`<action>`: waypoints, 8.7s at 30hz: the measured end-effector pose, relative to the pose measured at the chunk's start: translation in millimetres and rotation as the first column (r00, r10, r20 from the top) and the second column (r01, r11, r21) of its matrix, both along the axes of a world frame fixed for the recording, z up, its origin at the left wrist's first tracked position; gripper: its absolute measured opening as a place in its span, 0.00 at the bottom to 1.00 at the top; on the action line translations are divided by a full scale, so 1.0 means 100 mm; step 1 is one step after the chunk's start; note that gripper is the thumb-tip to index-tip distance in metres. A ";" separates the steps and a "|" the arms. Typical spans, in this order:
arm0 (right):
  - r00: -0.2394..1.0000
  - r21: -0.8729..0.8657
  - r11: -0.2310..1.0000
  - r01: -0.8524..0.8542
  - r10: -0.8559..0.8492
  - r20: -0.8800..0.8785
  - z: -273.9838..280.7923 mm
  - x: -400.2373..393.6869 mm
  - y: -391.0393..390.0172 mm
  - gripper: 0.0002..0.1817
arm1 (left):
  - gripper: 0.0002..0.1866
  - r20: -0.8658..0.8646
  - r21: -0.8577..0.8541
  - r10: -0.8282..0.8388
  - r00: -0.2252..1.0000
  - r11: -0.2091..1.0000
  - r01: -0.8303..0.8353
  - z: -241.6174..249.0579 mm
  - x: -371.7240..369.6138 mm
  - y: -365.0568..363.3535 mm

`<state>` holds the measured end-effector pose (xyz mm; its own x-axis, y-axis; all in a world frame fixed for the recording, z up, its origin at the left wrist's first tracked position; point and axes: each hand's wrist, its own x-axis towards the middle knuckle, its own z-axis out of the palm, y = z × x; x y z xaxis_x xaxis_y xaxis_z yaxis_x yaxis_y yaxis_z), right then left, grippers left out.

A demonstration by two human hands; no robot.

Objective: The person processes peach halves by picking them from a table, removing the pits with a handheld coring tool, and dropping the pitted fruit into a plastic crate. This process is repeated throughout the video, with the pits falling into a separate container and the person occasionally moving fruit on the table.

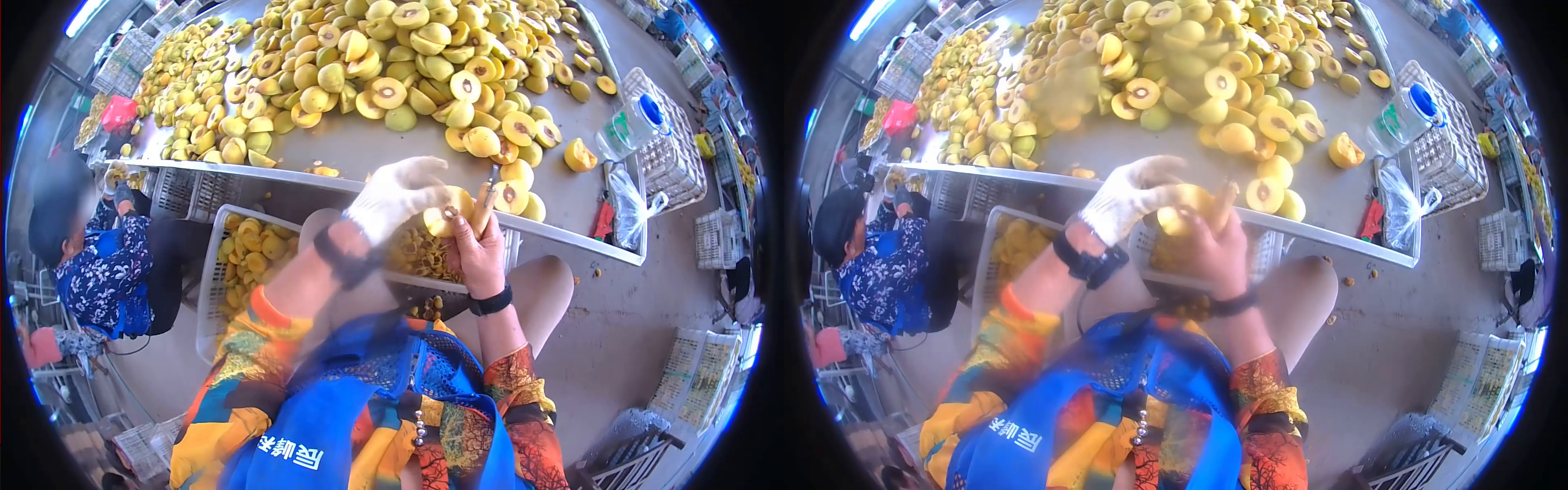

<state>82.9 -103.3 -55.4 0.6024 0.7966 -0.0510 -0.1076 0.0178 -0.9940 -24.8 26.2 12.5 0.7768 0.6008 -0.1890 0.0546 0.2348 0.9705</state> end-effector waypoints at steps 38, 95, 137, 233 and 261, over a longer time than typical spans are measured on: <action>0.854 -0.522 0.823 -0.223 0.424 0.303 0.42 -0.51 -0.09 0.10 | 0.30 -0.202 0.039 -0.018 0.979 0.999 0.026 -0.10 -0.12 0.19; 0.342 0.217 0.827 -0.518 0.433 -0.834 0.35 -0.44 -0.12 0.07 | 0.16 0.081 -0.405 0.390 0.917 0.854 -0.327 -0.24 0.01 -0.21; 0.998 -0.097 0.994 0.039 -0.034 0.057 -0.09 0.34 -0.21 0.14 | 0.39 -0.290 0.945 -0.008 0.957 0.152 0.288 -0.12 0.30 -0.35; 0.474 -0.051 0.820 -0.569 0.277 -0.836 0.31 -0.60 -0.24 0.09 | 0.14 0.101 0.011 0.332 0.938 0.942 -0.335 -0.53 -0.17 -0.31; 0.792 -0.611 0.777 -0.151 0.465 0.395 -0.23 -0.37 -0.13 0.21 | 0.19 -0.148 0.984 0.437 0.887 0.151 0.090 -0.19 -0.23 0.60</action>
<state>45.9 -116.8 -78.0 0.3872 0.8772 -0.2840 0.4995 -0.4585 -0.7351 -47.7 86.2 -6.6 0.6575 0.5978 0.4586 0.5089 -0.8012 0.3148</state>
